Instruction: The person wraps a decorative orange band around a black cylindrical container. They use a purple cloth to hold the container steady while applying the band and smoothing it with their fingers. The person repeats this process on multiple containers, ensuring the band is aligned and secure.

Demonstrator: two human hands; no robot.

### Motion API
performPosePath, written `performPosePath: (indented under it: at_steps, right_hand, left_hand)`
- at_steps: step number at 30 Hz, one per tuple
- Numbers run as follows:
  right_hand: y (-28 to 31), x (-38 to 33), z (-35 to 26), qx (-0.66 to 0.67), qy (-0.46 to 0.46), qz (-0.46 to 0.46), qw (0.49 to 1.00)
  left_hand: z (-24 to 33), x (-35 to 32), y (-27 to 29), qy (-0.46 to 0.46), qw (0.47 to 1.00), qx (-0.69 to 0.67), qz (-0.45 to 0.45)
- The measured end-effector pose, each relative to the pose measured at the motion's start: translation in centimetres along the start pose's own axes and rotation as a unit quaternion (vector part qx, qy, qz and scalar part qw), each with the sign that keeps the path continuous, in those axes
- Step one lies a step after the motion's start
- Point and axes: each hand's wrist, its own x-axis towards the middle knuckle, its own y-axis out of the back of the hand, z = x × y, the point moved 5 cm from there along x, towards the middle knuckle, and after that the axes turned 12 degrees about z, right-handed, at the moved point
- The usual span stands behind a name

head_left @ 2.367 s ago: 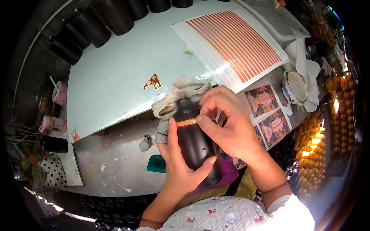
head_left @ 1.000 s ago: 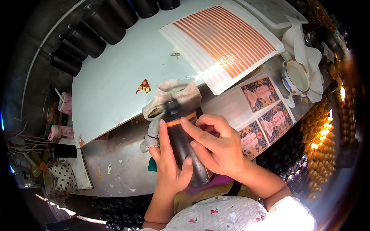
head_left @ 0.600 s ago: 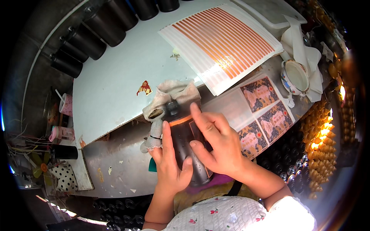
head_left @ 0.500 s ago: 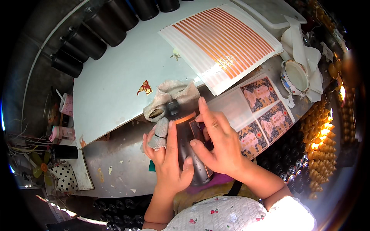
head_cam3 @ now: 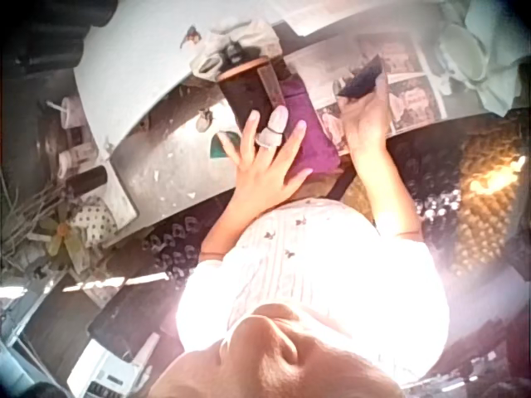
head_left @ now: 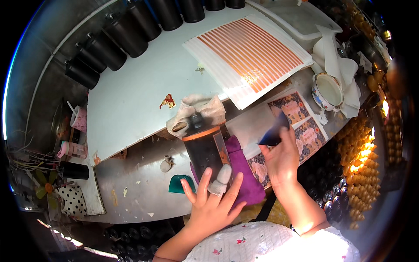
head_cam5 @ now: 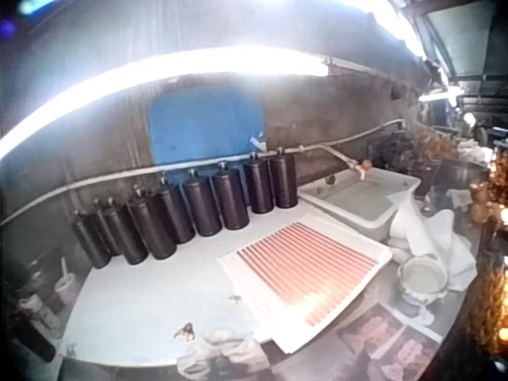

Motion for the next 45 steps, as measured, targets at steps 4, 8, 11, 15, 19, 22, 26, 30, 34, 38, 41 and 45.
performPosePath:
  at_steps: [4,8,11,15,19,22,26,30,34,38,41,45]
  right_hand:
    - [-8.8,-4.9,-0.4,-0.259,0.329,-0.319,0.850]
    - [-9.9,-5.4,0.4,-0.361,0.377,-0.315,0.792]
    - [-8.7,-4.1,0.5,-0.322,0.343,-0.262,0.843]
    - [-6.5,-1.6,1.7,-0.271,0.310,-0.214,0.886]
    - [-6.7,-1.9,1.7,-0.226,0.271,-0.226,0.908]
    - [-6.7,-1.8,2.1,-0.218,0.259,-0.228,0.913]
    - [-6.6,-1.5,1.8,-0.225,0.271,-0.221,0.909]
    - [-6.8,-1.7,1.7,-0.212,0.258,-0.228,0.915]
    - [-6.7,-1.8,2.1,-0.216,0.249,-0.238,0.914]
    - [-6.3,-1.3,2.0,-0.223,0.265,-0.230,0.910]
    - [-6.6,-2.1,1.7,-0.221,0.238,-0.242,0.914]
    - [-6.8,-1.9,1.8,-0.230,0.252,-0.243,0.908]
  left_hand:
    - [-0.1,-0.5,-0.6,-0.027,0.997,0.062,0.042]
    - [-1.0,-1.2,-1.2,-0.042,0.991,0.080,0.099]
    - [-1.7,-1.7,-1.6,-0.027,0.995,0.016,0.100]
    - [-3.3,-3.9,-2.3,0.058,0.985,-0.100,0.125]
    - [-4.3,-5.2,-2.2,0.095,0.981,-0.145,0.088]
    - [-2.1,-2.0,-0.6,0.012,0.994,0.019,0.107]
    - [-4.6,-3.9,-2.0,0.016,0.995,-0.020,0.100]
    - [-5.0,-4.8,-2.7,0.133,0.984,-0.092,0.072]
    - [-2.0,-0.5,-0.6,-0.042,0.993,0.102,0.036]
    - [-4.6,-3.8,-1.1,0.038,0.998,-0.010,0.044]
    - [-4.7,-4.4,-1.3,0.107,0.992,-0.050,0.044]
    - [-2.5,-1.9,-0.9,0.003,0.995,0.022,0.093]
